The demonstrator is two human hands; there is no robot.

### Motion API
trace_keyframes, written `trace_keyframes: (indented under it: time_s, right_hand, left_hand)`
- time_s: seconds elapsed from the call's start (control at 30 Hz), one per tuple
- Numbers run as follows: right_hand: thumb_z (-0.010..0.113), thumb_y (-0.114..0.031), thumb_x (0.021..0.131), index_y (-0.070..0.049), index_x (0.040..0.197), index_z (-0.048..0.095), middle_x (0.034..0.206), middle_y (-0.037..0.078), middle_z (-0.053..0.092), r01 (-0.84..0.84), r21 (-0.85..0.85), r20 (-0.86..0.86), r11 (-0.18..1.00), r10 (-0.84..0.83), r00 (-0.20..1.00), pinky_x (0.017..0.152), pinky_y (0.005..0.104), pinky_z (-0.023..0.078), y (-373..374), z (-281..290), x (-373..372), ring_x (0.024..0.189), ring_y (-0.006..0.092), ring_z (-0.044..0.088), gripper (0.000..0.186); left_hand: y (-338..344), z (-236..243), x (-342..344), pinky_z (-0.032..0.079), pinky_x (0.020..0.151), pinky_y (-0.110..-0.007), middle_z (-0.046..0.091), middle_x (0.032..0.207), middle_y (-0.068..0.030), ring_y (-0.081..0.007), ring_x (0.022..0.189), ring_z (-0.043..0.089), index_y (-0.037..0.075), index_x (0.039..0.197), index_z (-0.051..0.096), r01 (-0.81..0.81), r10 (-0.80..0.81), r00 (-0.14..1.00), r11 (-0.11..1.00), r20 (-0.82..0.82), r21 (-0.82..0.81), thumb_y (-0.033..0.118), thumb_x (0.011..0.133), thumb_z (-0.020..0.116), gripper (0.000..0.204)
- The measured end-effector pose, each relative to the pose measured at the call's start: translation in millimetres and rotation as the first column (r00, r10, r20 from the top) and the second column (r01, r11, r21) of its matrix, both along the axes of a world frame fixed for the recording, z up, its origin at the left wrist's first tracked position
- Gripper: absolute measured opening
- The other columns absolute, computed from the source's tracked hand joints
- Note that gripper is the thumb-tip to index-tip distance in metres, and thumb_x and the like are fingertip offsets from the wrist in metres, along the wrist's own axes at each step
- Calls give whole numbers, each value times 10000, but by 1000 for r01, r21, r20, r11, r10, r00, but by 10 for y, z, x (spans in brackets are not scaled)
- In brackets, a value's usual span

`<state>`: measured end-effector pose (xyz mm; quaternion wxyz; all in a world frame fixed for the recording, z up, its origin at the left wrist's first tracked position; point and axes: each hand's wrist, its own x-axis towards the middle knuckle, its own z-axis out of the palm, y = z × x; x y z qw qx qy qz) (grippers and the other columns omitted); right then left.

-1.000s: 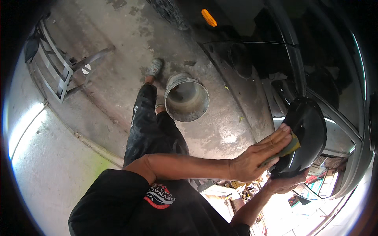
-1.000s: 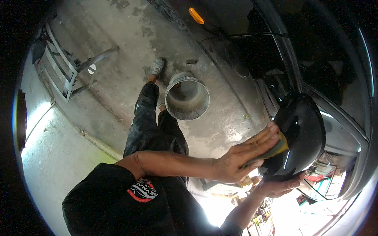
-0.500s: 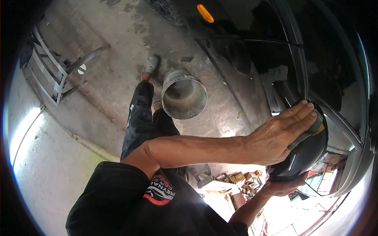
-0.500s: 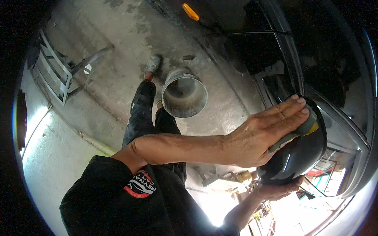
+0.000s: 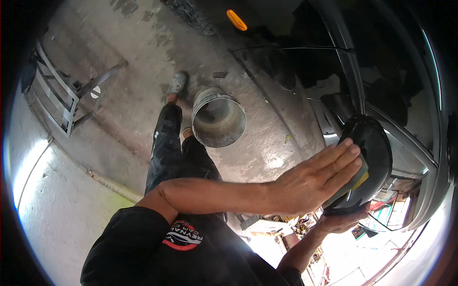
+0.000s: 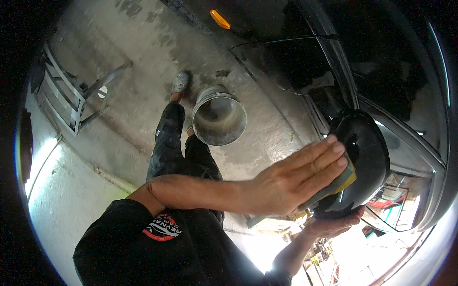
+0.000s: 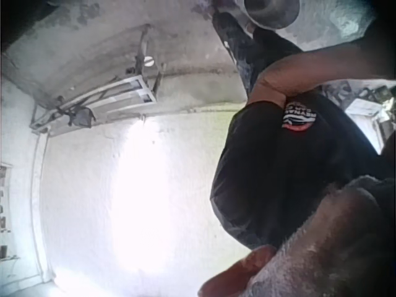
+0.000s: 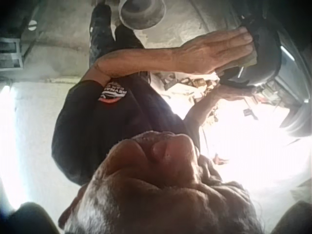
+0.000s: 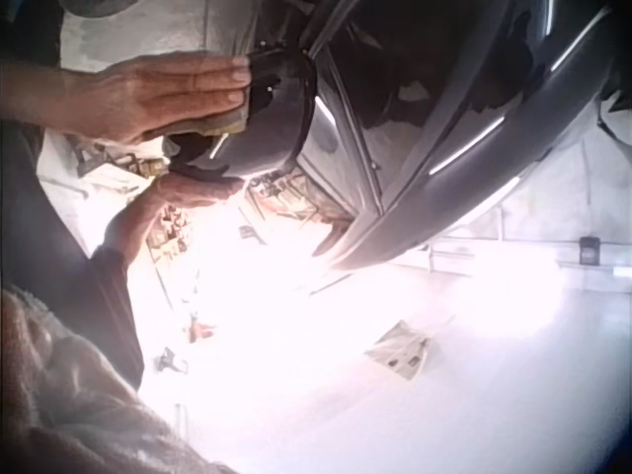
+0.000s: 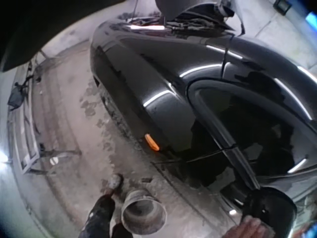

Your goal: Sanding a black car side mirror using a sanding block and water.

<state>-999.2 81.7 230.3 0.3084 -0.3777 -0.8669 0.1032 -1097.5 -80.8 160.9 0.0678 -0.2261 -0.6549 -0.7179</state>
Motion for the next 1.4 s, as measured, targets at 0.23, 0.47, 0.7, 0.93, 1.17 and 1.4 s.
trace_keyframes:
  time_s: [0.23, 0.47, 0.7, 0.93, 1.17, 1.4]
  right_hand:
    - [233, -494, 1170, -2, 1440, 608, 1362, 216, 640, 27, -38, -16, 999, -27, 999, 1031, 401, 564, 23, 29, 7, 1225, 294, 652, 676]
    - [248, -546, 1154, 17, 1433, 610, 1400, 232, 617, 100, -133, -80, 986, -112, 990, 1028, 399, 567, -129, 63, -109, 1226, 310, 656, 725]
    - [322, -568, 1131, 27, 1432, 616, 1438, 233, 603, 107, -163, -170, 981, -135, 976, 1049, 452, 548, -167, 14, -187, 1280, 335, 625, 729]
    - [227, -560, 1130, -50, 1474, 594, 1330, 224, 657, 38, -23, -56, 999, -39, 998, 961, 491, 575, 72, -62, 5, 1181, 341, 677, 716]
    - [377, -526, 1143, 77, 1460, 551, 1506, 246, 546, -19, -99, -165, 995, 3, 986, 1154, 456, 504, -202, -90, -145, 1376, 330, 567, 703]
    - [406, -563, 1108, 56, 1404, 612, 1416, 254, 585, 19, -135, -241, 991, -51, 969, 1066, 486, 547, -245, -148, -213, 1301, 324, 606, 717]
  left_hand:
    - [-14, 90, -69, 435, 1217, -570, 435, 1582, -388, -512, 1515, 407, -144, 1490, 499, 41, -45, 999, 993, -30, -109, 56, 916, 712, 644]
    - [117, 32, -500, 452, 1205, -558, 418, 1615, -358, -487, 1503, 442, -127, 1517, 474, 37, -40, 999, 997, -32, -74, -54, 842, 724, 724]
    - [330, -111, 324, 303, 1297, -533, 255, 1706, -333, -469, 1590, 275, -105, 1616, 330, 26, -96, 976, 943, 197, 331, 25, 984, 650, 720]
    - [252, -240, 491, 184, 1342, -478, 54, 1782, -236, -377, 1651, 79, -13, 1697, 151, 126, -269, 922, 888, 279, 442, 257, 1147, 423, 671]
    - [202, -352, -166, 264, 1324, -484, 413, 1636, -310, -432, 1573, 329, -93, 1553, 449, 39, -301, 877, 822, 375, 568, 241, 1129, 498, 542]
    - [285, -321, 776, 164, 1349, -514, 107, 1780, -217, -362, 1647, 130, 11, 1701, 173, 44, -264, 900, 845, 345, 533, 199, 1127, 456, 668]
